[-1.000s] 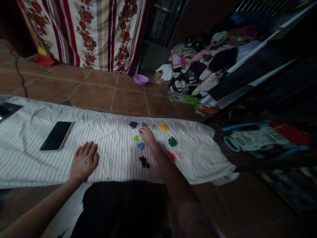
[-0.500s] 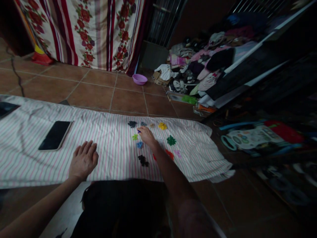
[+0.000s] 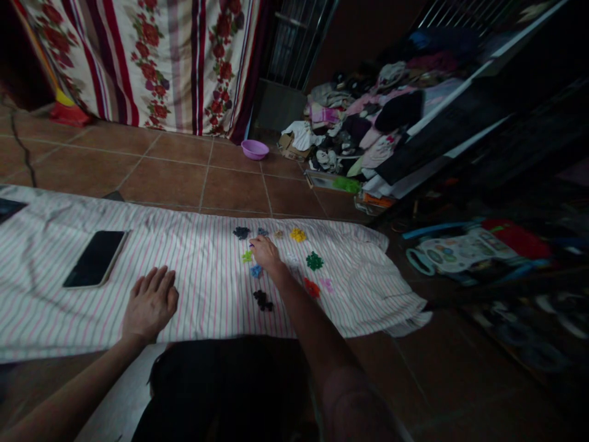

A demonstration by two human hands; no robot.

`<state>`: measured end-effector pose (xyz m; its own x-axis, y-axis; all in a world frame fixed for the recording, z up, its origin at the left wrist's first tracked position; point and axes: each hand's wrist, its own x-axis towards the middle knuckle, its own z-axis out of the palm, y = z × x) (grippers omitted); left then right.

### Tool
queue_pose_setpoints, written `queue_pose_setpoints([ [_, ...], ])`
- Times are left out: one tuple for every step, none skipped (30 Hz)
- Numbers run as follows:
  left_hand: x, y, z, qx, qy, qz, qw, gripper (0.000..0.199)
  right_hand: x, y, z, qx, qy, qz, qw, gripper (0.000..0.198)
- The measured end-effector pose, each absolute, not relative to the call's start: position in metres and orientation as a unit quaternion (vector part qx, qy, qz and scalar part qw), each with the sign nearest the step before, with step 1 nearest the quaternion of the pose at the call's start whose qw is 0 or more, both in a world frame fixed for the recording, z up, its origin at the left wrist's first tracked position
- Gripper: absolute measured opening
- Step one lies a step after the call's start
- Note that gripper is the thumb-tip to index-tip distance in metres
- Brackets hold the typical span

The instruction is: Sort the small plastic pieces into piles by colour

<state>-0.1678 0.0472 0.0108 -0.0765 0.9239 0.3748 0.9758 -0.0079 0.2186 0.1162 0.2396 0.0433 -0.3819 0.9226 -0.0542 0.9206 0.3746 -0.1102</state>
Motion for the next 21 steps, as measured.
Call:
queue_pose_setpoints([
  [-0.168, 0.047, 0.01, -0.676, -0.702, -0.216, 0.057, 0.046, 0.116, 0.24, 0.042, -0.556, -0.829, 0.057, 0.01, 0.03],
  [-0.168, 0.047, 0.01, -0.675, -0.702, -0.218, 0.056, 0.046, 0.116, 0.24, 0.041, -0.556, -0.829, 0.055, 0.013, 0.03],
  [-0.168, 0.047, 0.009, -0.674, -0.703, -0.22, 0.057, 0.045, 0.116, 0.24, 0.04, -0.555, -0.83, 0.055, 0.015, 0.031],
  [-0.168, 0.047, 0.009, -0.673, -0.703, -0.221, 0.06, 0.045, 0.116, 0.24, 0.039, -0.554, -0.831, 0.058, 0.017, 0.031],
  [-0.169, 0.048, 0.008, -0.673, -0.703, -0.222, 0.063, 0.045, 0.116, 0.241, 0.039, -0.553, -0.831, 0.061, 0.018, 0.031],
  [-0.169, 0.048, 0.008, -0.673, -0.703, -0.221, 0.065, 0.045, 0.116, 0.241, 0.039, -0.552, -0.831, 0.065, 0.019, 0.031],
  [-0.169, 0.048, 0.008, -0.673, -0.702, -0.221, 0.067, 0.045, 0.117, 0.241, 0.038, -0.551, -0.831, 0.068, 0.02, 0.031],
  [-0.169, 0.048, 0.008, -0.674, -0.702, -0.221, 0.068, 0.045, 0.117, 0.242, 0.038, -0.552, -0.831, 0.071, 0.021, 0.032],
  [-0.168, 0.048, 0.008, -0.674, -0.702, -0.222, 0.067, 0.045, 0.118, 0.242, 0.038, -0.553, -0.829, 0.073, 0.024, 0.033],
  [-0.168, 0.048, 0.008, -0.673, -0.702, -0.222, 0.066, 0.045, 0.119, 0.243, 0.037, -0.554, -0.828, 0.074, 0.027, 0.034],
  [-0.168, 0.048, 0.008, -0.672, -0.703, -0.223, 0.065, 0.045, 0.12, 0.244, 0.037, -0.555, -0.828, 0.074, 0.03, 0.036],
  [-0.168, 0.048, 0.009, -0.672, -0.704, -0.223, 0.064, 0.045, 0.121, 0.244, 0.036, -0.554, -0.829, 0.074, 0.033, 0.037],
  [-0.167, 0.048, 0.009, -0.671, -0.704, -0.222, 0.064, 0.045, 0.122, 0.245, 0.036, -0.552, -0.83, 0.074, 0.035, 0.038],
  [-0.167, 0.048, 0.01, -0.672, -0.704, -0.22, 0.063, 0.045, 0.123, 0.245, 0.036, -0.549, -0.832, 0.074, 0.036, 0.038],
  [-0.168, 0.048, 0.01, -0.673, -0.704, -0.217, 0.063, 0.045, 0.124, 0.245, 0.036, -0.545, -0.835, 0.076, 0.035, 0.038],
  [-0.168, 0.048, 0.01, -0.675, -0.704, -0.213, 0.064, 0.045, 0.125, 0.245, 0.037, -0.54, -0.837, 0.077, 0.034, 0.038],
  [-0.168, 0.048, 0.01, -0.676, -0.704, -0.21, 0.064, 0.046, 0.126, 0.245, 0.037, -0.537, -0.839, 0.078, 0.034, 0.039],
  [-0.168, 0.048, 0.01, -0.676, -0.703, -0.209, 0.064, 0.046, 0.127, 0.245, 0.038, -0.533, -0.842, 0.079, 0.033, 0.039],
  [-0.168, 0.048, 0.01, -0.676, -0.703, -0.209, 0.065, 0.045, 0.127, 0.245, 0.039, -0.53, -0.844, 0.079, 0.033, 0.039],
  [-0.169, 0.048, 0.009, -0.676, -0.703, -0.211, 0.066, 0.045, 0.128, 0.244, 0.04, -0.527, -0.845, 0.079, 0.033, 0.039],
  [-0.169, 0.048, 0.009, -0.675, -0.703, -0.213, 0.069, 0.045, 0.129, 0.244, 0.041, -0.525, -0.847, 0.08, 0.033, 0.038],
])
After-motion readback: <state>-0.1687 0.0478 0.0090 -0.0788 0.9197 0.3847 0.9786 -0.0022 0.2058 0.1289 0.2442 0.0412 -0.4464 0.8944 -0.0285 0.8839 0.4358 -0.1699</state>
